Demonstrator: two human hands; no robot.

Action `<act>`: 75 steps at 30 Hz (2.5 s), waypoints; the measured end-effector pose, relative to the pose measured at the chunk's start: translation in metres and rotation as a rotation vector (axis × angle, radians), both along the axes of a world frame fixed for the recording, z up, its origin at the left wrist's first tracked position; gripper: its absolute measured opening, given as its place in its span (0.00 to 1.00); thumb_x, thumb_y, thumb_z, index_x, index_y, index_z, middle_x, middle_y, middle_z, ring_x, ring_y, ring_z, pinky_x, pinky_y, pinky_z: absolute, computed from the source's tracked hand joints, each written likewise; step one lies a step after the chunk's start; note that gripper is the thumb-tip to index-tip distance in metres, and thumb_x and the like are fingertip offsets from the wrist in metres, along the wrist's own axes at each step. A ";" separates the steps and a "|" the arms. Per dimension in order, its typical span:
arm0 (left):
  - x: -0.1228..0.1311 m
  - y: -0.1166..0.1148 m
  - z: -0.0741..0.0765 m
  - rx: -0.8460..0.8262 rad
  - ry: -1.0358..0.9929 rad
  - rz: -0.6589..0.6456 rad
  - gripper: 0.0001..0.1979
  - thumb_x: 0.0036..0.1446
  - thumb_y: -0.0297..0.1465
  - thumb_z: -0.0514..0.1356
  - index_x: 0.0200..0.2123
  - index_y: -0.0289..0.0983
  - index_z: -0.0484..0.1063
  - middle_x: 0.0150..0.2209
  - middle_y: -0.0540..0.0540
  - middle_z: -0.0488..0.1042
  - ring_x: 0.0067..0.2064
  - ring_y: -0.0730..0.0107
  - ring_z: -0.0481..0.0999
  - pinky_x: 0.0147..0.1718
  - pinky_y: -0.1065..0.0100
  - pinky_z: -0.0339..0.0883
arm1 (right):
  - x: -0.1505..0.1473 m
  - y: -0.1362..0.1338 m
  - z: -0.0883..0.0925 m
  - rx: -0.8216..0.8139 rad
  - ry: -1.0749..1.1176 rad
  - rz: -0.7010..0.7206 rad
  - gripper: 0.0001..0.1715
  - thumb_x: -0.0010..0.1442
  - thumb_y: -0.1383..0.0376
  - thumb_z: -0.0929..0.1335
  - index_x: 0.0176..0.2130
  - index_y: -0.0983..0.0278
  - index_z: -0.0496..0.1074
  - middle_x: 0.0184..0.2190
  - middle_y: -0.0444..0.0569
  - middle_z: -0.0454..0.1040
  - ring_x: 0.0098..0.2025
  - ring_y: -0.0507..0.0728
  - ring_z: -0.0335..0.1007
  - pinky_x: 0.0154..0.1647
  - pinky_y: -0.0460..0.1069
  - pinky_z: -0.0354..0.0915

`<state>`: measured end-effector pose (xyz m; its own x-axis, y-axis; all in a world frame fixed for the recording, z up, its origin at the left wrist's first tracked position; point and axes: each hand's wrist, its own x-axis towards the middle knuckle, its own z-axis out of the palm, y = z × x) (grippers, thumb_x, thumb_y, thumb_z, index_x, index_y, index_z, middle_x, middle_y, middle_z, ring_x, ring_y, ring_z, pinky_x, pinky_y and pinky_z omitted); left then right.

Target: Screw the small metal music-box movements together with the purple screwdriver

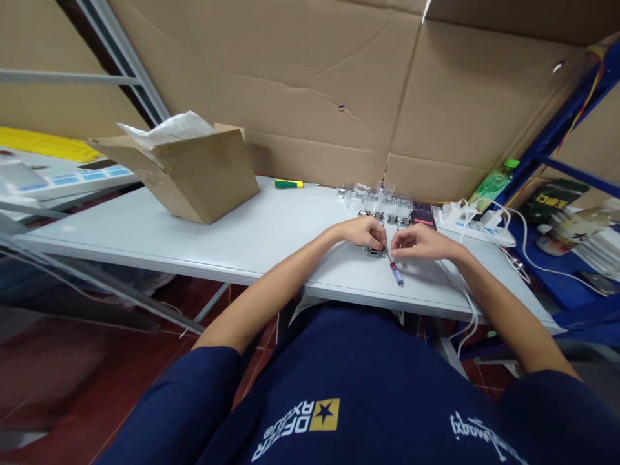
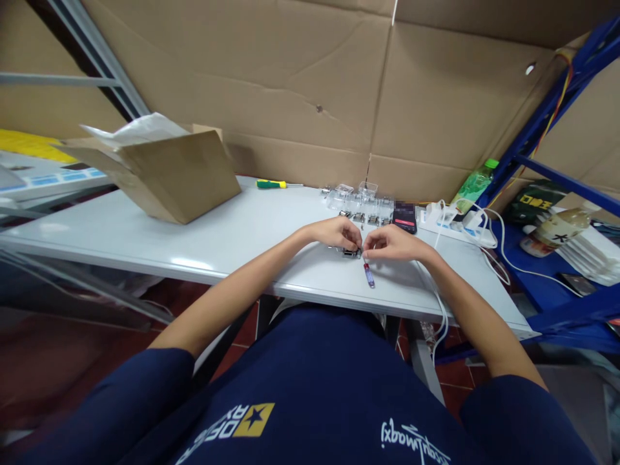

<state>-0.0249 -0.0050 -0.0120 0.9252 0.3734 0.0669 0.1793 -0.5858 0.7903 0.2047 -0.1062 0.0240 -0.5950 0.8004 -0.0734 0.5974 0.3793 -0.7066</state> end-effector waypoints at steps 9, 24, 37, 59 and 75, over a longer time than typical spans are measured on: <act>-0.002 -0.001 0.002 0.000 0.012 -0.006 0.11 0.50 0.29 0.67 0.39 0.34 0.83 0.29 0.47 0.81 0.29 0.72 0.77 0.31 0.71 0.68 | -0.016 -0.009 -0.016 -0.041 -0.076 -0.029 0.09 0.56 0.60 0.73 0.33 0.62 0.71 0.23 0.45 0.79 0.23 0.53 0.74 0.27 0.48 0.62; -0.004 -0.006 0.008 0.028 0.047 0.014 0.10 0.51 0.32 0.67 0.37 0.33 0.82 0.32 0.45 0.83 0.32 0.71 0.79 0.34 0.70 0.69 | 0.002 0.011 -0.003 0.249 0.566 -0.396 0.26 0.55 0.59 0.73 0.53 0.63 0.77 0.45 0.52 0.80 0.44 0.57 0.78 0.49 0.54 0.74; -0.004 -0.004 0.007 0.027 0.043 0.009 0.11 0.53 0.35 0.67 0.37 0.33 0.82 0.32 0.45 0.83 0.32 0.71 0.79 0.35 0.69 0.68 | 0.004 0.010 0.001 0.372 0.479 -0.527 0.29 0.64 0.41 0.68 0.28 0.63 0.73 0.17 0.43 0.67 0.19 0.50 0.60 0.23 0.48 0.61; -0.004 -0.003 0.006 0.003 0.042 0.024 0.10 0.52 0.33 0.68 0.36 0.34 0.82 0.32 0.46 0.83 0.32 0.70 0.79 0.35 0.69 0.69 | 0.016 0.003 0.011 0.345 -0.108 -0.233 0.20 0.60 0.56 0.70 0.22 0.62 0.66 0.18 0.39 0.62 0.24 0.50 0.54 0.29 0.50 0.51; 0.005 -0.019 0.013 0.085 -0.027 0.039 0.14 0.51 0.34 0.66 0.40 0.35 0.83 0.41 0.43 0.83 0.39 0.68 0.80 0.40 0.67 0.70 | -0.001 -0.006 0.007 0.257 0.270 -0.276 0.18 0.63 0.51 0.72 0.33 0.63 0.74 0.19 0.43 0.71 0.21 0.50 0.65 0.24 0.48 0.60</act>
